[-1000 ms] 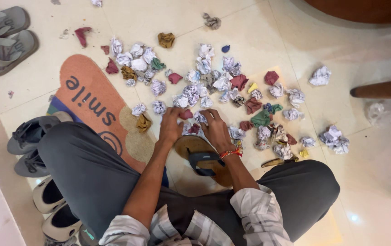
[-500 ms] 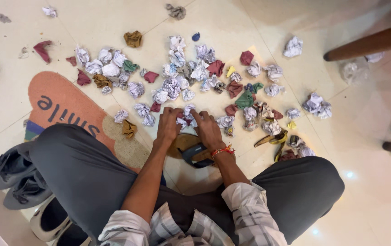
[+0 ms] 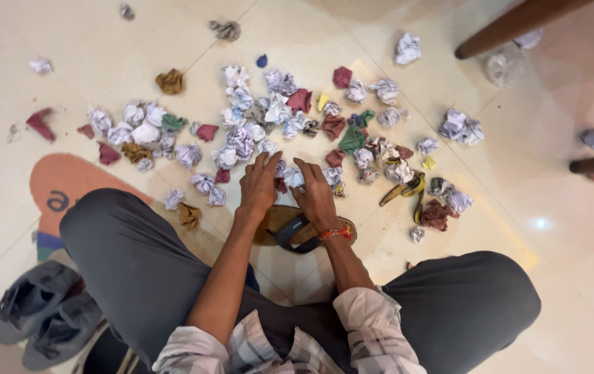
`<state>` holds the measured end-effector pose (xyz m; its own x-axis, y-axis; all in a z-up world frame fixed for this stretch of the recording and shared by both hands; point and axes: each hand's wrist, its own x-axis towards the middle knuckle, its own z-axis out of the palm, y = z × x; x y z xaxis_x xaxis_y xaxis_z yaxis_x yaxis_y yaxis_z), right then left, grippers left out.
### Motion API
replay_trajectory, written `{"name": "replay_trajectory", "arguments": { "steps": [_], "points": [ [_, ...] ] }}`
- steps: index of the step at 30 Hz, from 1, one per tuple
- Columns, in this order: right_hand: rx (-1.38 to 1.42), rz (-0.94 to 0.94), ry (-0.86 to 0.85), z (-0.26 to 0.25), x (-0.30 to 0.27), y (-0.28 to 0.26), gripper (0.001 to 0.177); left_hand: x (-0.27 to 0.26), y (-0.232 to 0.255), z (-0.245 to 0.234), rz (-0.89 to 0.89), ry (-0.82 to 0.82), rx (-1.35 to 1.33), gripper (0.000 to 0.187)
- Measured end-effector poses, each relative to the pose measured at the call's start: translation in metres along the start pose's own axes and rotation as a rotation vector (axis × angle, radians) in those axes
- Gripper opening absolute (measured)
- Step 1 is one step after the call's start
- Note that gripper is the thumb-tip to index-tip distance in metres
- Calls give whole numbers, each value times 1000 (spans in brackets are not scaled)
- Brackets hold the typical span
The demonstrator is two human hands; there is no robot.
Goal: The person sits on the floor and picks up crumpled pieces of paper, placing them into a nearby trash bin. The person continues collecting scattered paper until the floor area is cleared.
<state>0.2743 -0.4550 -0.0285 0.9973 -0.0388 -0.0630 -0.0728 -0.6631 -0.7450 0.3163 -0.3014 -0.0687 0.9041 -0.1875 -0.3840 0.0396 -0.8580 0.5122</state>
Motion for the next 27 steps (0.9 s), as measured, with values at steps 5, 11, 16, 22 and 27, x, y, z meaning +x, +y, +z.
{"name": "replay_trajectory", "arguments": {
  "steps": [5,11,16,22,27],
  "points": [
    [160,90,131,-18,-14,-7,44,5,3,15,99,-17,69,68],
    [151,143,325,-53,-29,-15,35,13,48,-8,99,190,-142,55],
    [149,231,512,-86,-53,-18,38,-3,114,-31,437,128,-359,56],
    [134,328,762,-125,-89,-35,37,-29,180,-43,683,-60,-414,50],
    [73,456,982,-158,-138,-54,37,-59,227,-28,822,-191,-478,51]
  ]
}}
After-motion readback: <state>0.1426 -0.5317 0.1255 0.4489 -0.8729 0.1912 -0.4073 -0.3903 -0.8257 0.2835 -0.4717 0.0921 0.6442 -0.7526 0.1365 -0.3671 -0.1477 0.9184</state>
